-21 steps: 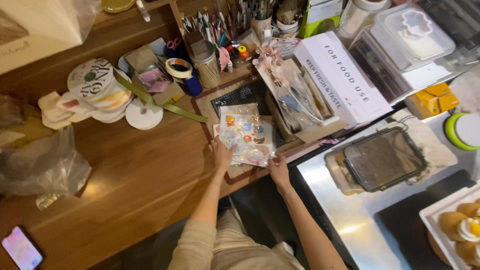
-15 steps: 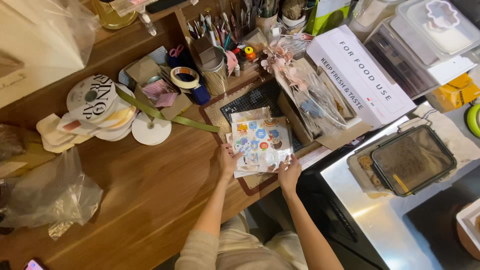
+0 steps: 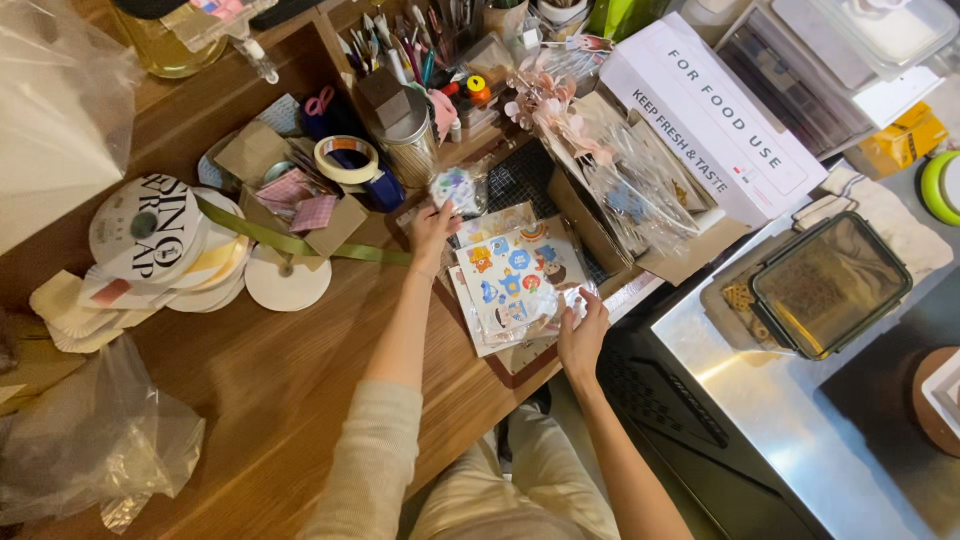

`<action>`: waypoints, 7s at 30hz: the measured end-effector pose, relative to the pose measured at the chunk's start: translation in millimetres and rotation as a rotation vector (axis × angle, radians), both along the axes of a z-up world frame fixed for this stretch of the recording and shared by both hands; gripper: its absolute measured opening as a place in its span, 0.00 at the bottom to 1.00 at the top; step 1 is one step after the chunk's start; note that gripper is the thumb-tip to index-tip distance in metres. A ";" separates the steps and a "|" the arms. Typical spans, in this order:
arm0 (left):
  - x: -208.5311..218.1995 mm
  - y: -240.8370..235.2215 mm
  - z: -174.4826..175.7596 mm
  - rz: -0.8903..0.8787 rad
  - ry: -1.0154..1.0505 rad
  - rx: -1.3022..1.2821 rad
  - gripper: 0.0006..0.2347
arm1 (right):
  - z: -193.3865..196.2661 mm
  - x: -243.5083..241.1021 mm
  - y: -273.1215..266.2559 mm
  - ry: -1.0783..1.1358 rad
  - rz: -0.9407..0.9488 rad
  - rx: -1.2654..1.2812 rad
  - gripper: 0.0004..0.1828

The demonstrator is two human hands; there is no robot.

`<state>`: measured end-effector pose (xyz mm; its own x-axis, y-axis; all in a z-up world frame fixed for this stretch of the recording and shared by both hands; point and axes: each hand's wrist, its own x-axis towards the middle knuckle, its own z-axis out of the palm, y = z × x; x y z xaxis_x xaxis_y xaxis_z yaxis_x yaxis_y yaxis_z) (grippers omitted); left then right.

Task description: The person removes stickers from their sheets, adheres them to wooden sticks to create cake toppers, and then places the finished toppers onto a cake decorated with fruit and small pastries.

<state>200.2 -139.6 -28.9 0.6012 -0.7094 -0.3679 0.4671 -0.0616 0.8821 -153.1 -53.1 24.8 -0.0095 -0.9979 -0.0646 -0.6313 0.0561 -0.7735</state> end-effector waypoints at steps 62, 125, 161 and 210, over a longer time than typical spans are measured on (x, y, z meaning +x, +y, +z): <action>-183.4 411.6 36.7 0.126 0.192 -0.102 0.24 | -59.1 -53.7 198.6 0.091 0.912 -0.955 0.27; -287.6 448.7 106.1 0.317 0.510 -0.615 0.36 | -5.4 -15.2 278.2 -0.310 0.202 -0.424 0.09; -228.6 474.5 -22.1 0.396 -1.955 -0.355 0.06 | 48.5 -50.7 256.7 -1.937 0.552 0.740 0.28; -43.5 497.8 -15.1 -0.010 -1.352 0.763 0.30 | -59.3 139.3 224.4 0.234 1.056 -0.623 0.34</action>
<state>156.7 358.2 -44.0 0.7685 -0.6188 0.1625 -0.6259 -0.6746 0.3914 -13.8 171.4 -34.5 0.8669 -0.3850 0.3166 -0.2705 -0.8969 -0.3498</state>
